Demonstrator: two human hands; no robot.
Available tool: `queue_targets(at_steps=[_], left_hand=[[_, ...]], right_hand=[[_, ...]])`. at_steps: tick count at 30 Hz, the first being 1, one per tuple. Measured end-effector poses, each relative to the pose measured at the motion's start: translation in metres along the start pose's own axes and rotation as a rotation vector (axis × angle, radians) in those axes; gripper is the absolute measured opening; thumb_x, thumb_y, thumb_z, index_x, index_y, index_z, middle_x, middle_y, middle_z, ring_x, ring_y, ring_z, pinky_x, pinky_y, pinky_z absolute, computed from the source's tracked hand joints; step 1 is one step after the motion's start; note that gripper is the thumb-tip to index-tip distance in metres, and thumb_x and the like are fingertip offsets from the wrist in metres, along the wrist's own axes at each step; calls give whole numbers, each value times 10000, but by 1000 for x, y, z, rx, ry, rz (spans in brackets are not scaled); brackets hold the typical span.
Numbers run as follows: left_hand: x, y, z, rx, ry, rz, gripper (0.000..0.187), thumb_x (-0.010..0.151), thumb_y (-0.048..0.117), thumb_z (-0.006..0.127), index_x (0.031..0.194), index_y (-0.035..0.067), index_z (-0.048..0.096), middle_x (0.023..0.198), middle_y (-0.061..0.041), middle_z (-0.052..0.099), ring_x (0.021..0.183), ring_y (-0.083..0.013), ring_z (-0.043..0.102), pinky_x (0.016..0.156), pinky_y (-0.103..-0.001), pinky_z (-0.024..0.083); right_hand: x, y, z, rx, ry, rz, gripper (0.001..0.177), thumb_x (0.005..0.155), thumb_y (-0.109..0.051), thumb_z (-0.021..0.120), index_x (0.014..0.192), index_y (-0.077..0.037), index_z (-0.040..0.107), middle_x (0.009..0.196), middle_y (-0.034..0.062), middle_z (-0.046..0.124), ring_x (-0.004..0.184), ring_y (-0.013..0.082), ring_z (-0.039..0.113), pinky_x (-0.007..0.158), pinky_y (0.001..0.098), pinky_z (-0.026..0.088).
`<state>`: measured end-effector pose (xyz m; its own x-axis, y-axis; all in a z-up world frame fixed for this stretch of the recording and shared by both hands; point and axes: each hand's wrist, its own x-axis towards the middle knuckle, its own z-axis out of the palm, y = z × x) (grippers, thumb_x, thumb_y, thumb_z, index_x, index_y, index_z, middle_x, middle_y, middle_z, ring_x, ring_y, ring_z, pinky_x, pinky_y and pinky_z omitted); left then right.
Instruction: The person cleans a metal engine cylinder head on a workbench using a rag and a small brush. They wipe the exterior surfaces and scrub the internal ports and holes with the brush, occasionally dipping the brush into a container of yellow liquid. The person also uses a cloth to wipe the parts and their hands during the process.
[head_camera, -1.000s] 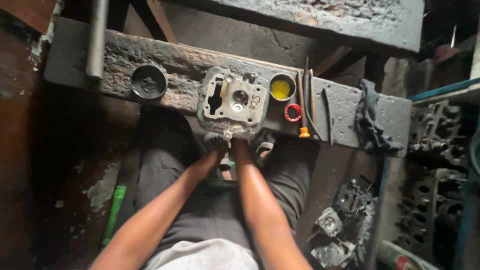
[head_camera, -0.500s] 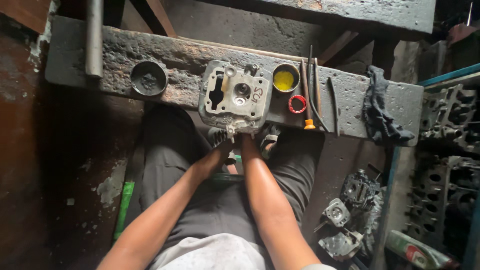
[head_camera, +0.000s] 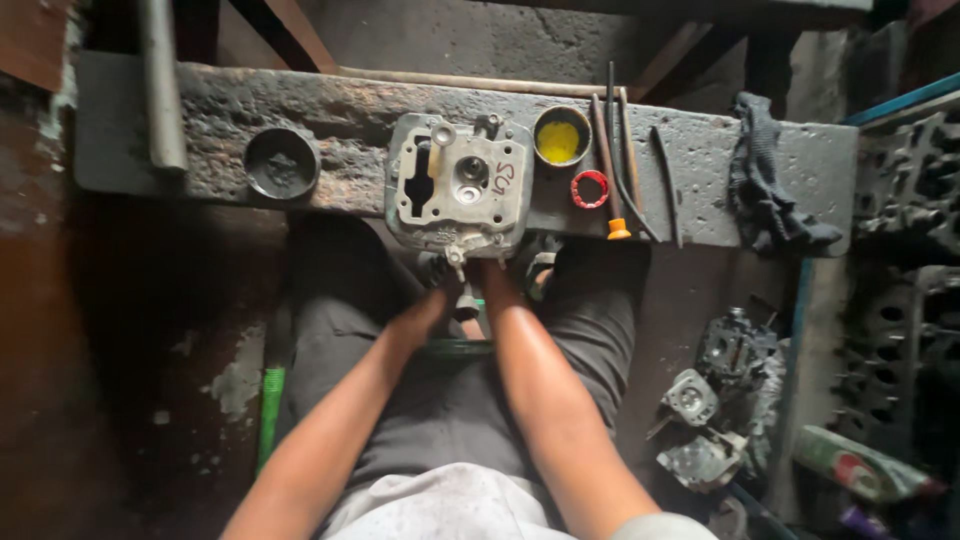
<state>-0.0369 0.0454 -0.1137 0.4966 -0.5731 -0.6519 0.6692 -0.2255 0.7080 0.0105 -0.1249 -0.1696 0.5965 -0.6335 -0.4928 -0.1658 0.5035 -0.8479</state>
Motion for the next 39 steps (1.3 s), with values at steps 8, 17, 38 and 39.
queue_targets(at_steps=[8, 17, 38, 39], left_hand=[[43, 16, 1, -65, 34, 36, 520, 1034, 431, 417, 1462, 141, 478, 1438, -3, 532, 1288, -173, 497, 1049, -383, 437], [61, 35, -2, 16, 68, 12, 515, 1016, 428, 421, 1451, 158, 481, 1424, 13, 531, 1266, -169, 501, 1019, -396, 455], [0, 45, 25, -115, 60, -72, 507, 975, 422, 432, 1425, 197, 489, 1392, 50, 529, 1215, -160, 512, 949, -428, 497], [-14, 48, 29, -99, 36, -78, 506, 973, 422, 432, 1424, 199, 489, 1391, 52, 529, 1213, -159, 512, 946, -429, 499]], right_hand=[[-52, 21, -3, -193, -54, -63, 549, 1022, -445, 441, 1358, -32, 574, 1251, 120, 644, 1131, 266, 596, 980, 392, 499], [-69, 37, -5, -119, -37, -25, 544, 1025, -439, 442, 1366, -33, 566, 1264, 112, 637, 1144, 261, 589, 987, 383, 493], [11, 2, -5, -58, 4, -45, 533, 1031, -422, 444, 1384, -36, 546, 1294, 96, 622, 1174, 249, 573, 1004, 361, 480], [27, -4, -4, -20, 11, -26, 533, 1031, -421, 444, 1385, -36, 545, 1295, 95, 621, 1176, 249, 572, 1005, 360, 479]])
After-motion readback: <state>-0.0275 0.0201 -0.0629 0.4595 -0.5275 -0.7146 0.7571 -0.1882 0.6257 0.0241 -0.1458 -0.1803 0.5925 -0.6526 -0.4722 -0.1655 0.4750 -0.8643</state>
